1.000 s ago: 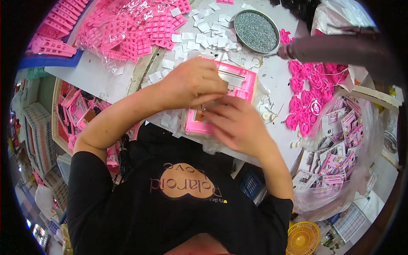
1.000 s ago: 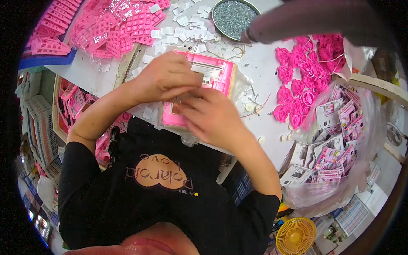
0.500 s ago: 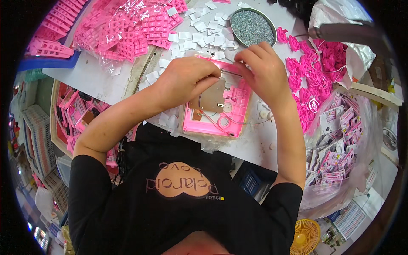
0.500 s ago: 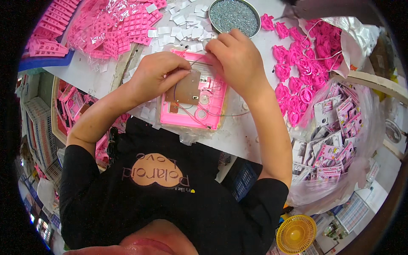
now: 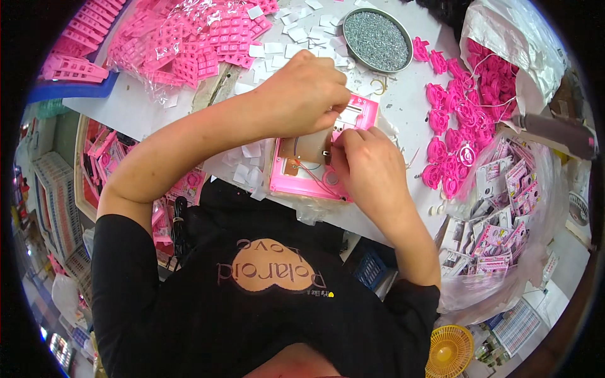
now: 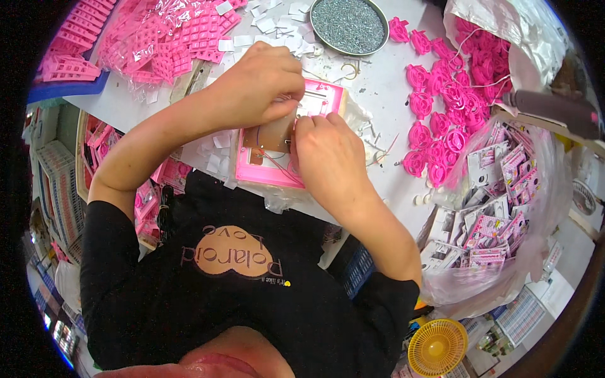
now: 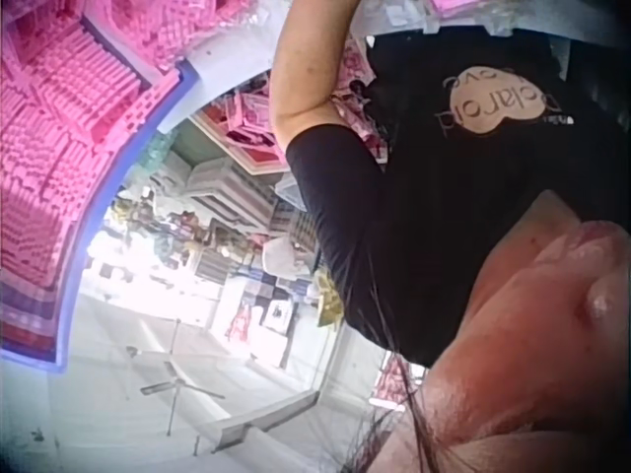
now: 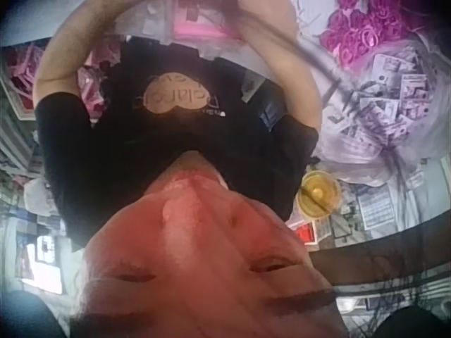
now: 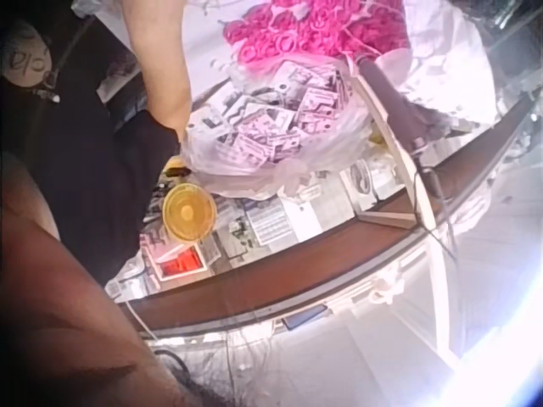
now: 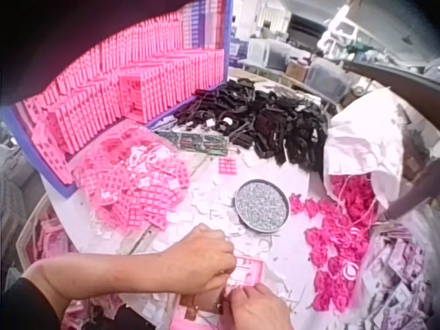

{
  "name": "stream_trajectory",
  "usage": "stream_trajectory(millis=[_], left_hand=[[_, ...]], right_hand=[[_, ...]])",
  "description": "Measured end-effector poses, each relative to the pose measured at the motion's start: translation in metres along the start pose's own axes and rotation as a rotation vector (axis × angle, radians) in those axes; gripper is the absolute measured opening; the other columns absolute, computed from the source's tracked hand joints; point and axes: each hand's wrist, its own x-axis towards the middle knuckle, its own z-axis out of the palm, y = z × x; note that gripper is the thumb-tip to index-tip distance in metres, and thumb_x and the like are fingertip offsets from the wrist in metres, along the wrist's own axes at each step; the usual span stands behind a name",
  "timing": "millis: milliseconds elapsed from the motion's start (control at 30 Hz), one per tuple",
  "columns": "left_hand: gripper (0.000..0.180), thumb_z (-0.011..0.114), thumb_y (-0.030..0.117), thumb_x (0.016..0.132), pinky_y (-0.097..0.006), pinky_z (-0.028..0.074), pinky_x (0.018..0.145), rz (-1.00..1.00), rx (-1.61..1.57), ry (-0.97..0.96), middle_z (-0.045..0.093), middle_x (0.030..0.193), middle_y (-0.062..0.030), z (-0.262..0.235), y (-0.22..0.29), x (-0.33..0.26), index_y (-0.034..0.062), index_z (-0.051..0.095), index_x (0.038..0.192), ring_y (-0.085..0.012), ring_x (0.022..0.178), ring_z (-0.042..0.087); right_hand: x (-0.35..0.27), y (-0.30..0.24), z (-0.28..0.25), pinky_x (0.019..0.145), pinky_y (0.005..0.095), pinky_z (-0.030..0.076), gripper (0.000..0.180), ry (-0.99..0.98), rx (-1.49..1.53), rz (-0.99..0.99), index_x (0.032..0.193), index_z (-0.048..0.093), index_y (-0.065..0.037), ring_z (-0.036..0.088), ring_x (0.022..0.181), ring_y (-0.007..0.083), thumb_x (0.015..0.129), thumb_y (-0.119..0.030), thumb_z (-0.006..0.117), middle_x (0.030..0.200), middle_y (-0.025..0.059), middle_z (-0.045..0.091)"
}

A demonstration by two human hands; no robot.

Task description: Assemble an electronic toy piggy bank by installing circuit boards and fastening screws.

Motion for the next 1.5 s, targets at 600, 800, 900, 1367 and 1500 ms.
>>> stream_trajectory(millis=[600,800,900,1367,1500], left_hand=[[0.015,0.077,0.01,0.068,-0.049,0.057,0.066,-0.227,0.136,-0.668,0.071,0.08,-0.02,-0.014,0.039,0.058,-0.0019,0.074,0.078,-0.0387,0.078,0.071],[0.015,0.075,0.012,0.074,-0.048,0.056,0.071,-0.284,0.096,-0.533,0.07,0.082,-0.0216,-0.007,0.012,0.046,0.0005,0.075,0.083,-0.0399,0.082,0.07],[0.014,0.072,0.014,0.077,-0.048,0.056,0.072,-0.321,0.041,-0.52,0.07,0.082,-0.0209,-0.008,0.009,0.043,0.001,0.075,0.082,-0.0393,0.082,0.07],[0.014,0.068,0.014,0.08,-0.049,0.056,0.072,-0.272,0.052,-0.479,0.07,0.081,-0.0219,-0.004,0.007,0.036,0.0016,0.074,0.081,-0.0398,0.081,0.07],[0.013,0.067,0.013,0.08,-0.049,0.056,0.071,-0.23,0.082,-0.486,0.07,0.081,-0.0222,-0.002,0.001,0.035,0.0008,0.073,0.081,-0.0401,0.081,0.07]], right_hand=[[-0.003,-0.005,0.002,0.072,0.0444,0.047,0.012,0.287,-0.133,0.027,0.096,0.064,-0.004,0.054,0.078,0.0335,0.086,-0.002,0.069,0.082,0.013,0.061],[0.005,0.01,-0.003,0.075,0.0444,0.049,0.012,0.105,0.012,0.088,0.1,0.065,-0.004,0.059,0.079,0.0358,0.087,-0.003,0.068,0.084,0.0153,0.064],[0.006,0.024,0.012,0.084,0.0422,0.049,0.012,0.175,0.276,0.11,0.097,0.067,-0.004,0.06,0.095,0.0344,0.086,-0.005,0.071,0.1,0.0138,0.067],[0.011,0.034,0.009,0.086,0.042,0.05,0.018,0.191,0.044,-0.183,0.095,0.073,-0.005,0.057,0.098,0.0319,0.077,-0.005,0.077,0.109,0.0076,0.068],[0.0,0.021,0.001,0.083,0.0397,0.052,0.029,0.185,-0.13,-0.273,0.105,0.073,-0.005,0.059,0.099,0.0311,0.076,-0.003,0.075,0.112,0.0072,0.068]])
